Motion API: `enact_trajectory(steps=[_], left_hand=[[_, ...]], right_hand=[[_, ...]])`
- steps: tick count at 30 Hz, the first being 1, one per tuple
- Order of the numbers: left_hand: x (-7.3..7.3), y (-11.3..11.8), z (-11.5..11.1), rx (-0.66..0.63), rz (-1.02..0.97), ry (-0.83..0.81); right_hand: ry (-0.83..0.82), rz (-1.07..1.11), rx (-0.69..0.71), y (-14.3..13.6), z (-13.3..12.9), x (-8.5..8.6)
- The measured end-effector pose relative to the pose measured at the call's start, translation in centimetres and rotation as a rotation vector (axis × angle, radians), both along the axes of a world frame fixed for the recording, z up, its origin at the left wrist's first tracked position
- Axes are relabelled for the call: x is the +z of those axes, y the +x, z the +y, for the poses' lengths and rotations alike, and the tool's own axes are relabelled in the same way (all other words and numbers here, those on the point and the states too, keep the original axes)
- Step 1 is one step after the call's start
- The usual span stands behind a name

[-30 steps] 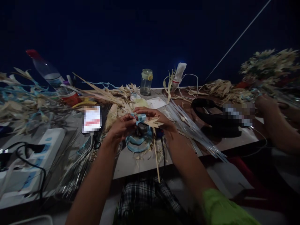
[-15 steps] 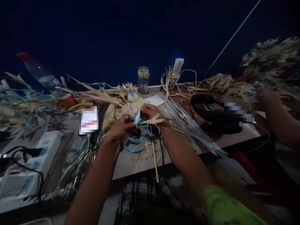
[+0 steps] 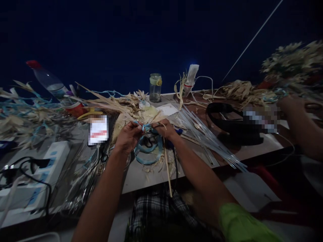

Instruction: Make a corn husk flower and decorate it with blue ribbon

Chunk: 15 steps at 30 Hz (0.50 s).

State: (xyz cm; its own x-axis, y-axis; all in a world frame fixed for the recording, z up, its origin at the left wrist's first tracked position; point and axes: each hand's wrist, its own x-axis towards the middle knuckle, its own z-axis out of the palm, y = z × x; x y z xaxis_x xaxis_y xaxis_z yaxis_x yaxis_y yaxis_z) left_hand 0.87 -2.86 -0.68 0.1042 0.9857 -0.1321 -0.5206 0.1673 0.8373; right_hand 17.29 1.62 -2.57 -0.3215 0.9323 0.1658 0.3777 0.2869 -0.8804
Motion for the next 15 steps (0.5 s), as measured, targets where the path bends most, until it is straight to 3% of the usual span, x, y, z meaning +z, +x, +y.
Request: enact_trajectory(steps=[4,9,12,15], left_hand=[[0.1,0.0,0.0,0.118,-0.019,0.050],[0.2,-0.1,-0.1,0.019,-0.032,0.034],[0.3,0.0,-0.2,0.027,-0.029,0.057],[0.5,0.0,-0.2,0.057,-0.016,0.080]], right_hand=[[0.083,-0.204,0.139,-0.5,-0.8,0.4],[0.090,-0.272,0.087,-0.6,-1.6,1.2],[0.130,-0.126,0.130,-0.2,-1.9,1.7],[0.087,0.154,0.155,0.2,-2.3,2.2]])
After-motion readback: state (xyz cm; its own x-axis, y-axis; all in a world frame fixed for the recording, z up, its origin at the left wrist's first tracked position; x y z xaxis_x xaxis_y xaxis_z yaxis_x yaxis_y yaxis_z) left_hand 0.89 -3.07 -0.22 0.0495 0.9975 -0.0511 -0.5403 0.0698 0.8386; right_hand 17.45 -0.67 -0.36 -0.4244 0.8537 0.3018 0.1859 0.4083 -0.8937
